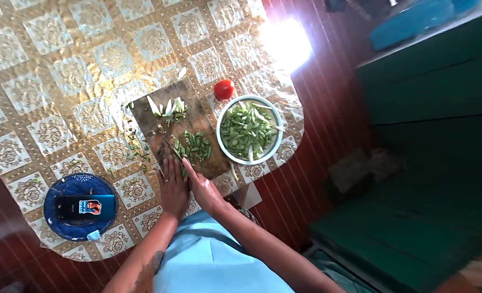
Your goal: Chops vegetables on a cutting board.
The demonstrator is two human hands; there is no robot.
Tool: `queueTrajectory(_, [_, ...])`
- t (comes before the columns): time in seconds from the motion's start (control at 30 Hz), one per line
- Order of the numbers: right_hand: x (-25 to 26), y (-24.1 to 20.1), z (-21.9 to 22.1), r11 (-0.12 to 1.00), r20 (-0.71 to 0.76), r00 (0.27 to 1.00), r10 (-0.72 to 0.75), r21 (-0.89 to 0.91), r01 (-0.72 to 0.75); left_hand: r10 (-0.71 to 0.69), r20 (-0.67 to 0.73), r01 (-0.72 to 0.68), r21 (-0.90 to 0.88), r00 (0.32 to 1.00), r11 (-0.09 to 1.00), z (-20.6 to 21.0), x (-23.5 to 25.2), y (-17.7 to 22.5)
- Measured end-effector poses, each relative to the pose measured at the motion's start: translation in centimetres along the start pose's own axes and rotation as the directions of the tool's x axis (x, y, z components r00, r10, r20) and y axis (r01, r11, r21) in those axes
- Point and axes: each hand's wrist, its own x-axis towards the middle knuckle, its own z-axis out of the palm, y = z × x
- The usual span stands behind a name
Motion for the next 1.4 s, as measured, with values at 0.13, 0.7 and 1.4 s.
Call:
queueTrajectory(0.13, [-1.1, 0.5, 0.3, 0.999, -0.020, 0.999, 0.031, -0.015, -0.032, -0.035, 0.055, 0.034, 0.005, 0.998, 0.999, -0.8, 0.4, 0.3])
queueTrajectory(0.7, [-4.0, 1.7, 1.2, 0.992, -0.157, 0.980, -0.122, 0.010, 0.125, -0.005, -0.032, 0.005, -0.022, 0.999, 1.000, 0.6, -0.3, 0.0])
queueTrajectory(1.4, [-0.6, 1.4, -2.3, 0.998, -0.029, 0.997, -0.067, -0.010, 0.066, -0.125, 0.002, 0.125, 0.020, 0.992, 0.992, 0.4, 0.5, 2.0])
